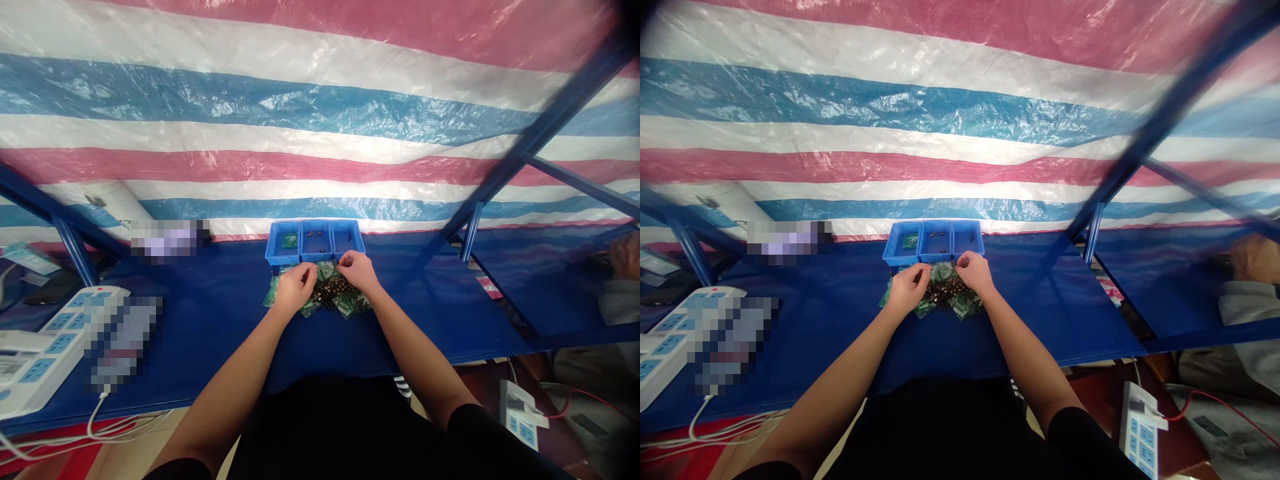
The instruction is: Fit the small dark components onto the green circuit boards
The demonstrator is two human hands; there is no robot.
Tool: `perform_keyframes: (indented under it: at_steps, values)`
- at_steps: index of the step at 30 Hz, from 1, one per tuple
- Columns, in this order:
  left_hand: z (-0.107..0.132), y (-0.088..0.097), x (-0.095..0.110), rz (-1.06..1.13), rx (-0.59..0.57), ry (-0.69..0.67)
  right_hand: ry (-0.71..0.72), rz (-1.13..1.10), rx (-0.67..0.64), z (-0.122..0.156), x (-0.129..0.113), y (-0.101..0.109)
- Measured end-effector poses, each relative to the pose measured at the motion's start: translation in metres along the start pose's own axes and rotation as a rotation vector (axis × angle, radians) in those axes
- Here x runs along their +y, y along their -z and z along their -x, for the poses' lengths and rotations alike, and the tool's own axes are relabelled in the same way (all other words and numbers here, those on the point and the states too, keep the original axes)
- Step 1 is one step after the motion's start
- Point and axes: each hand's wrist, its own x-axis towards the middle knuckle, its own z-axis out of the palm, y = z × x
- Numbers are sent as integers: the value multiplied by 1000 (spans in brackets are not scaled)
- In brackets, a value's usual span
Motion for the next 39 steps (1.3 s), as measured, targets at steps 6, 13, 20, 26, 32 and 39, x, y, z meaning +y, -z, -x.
perform_keyframes:
  at_steps: [6, 13, 20, 26, 32, 39]
  values:
    - [0, 0, -1, 2, -11, -7, 124, -162, 101, 4, -12, 4]
    - [0, 0, -1, 13, -13, 4, 254, -589, 137, 5, -25, 3]
    - [0, -1, -3, 59, -30, 73, 210, -813, 101, 3, -28, 2]
    - [0, -2, -3, 131, -38, 45, 196, -846, 105, 4, -29, -1]
    - [1, -2, -2, 229, -36, 51, 205, -848, 119, 6, -32, 1]
    - [0, -5, -4, 222, 31, 80, 185, -833, -9, 6, -32, 3]
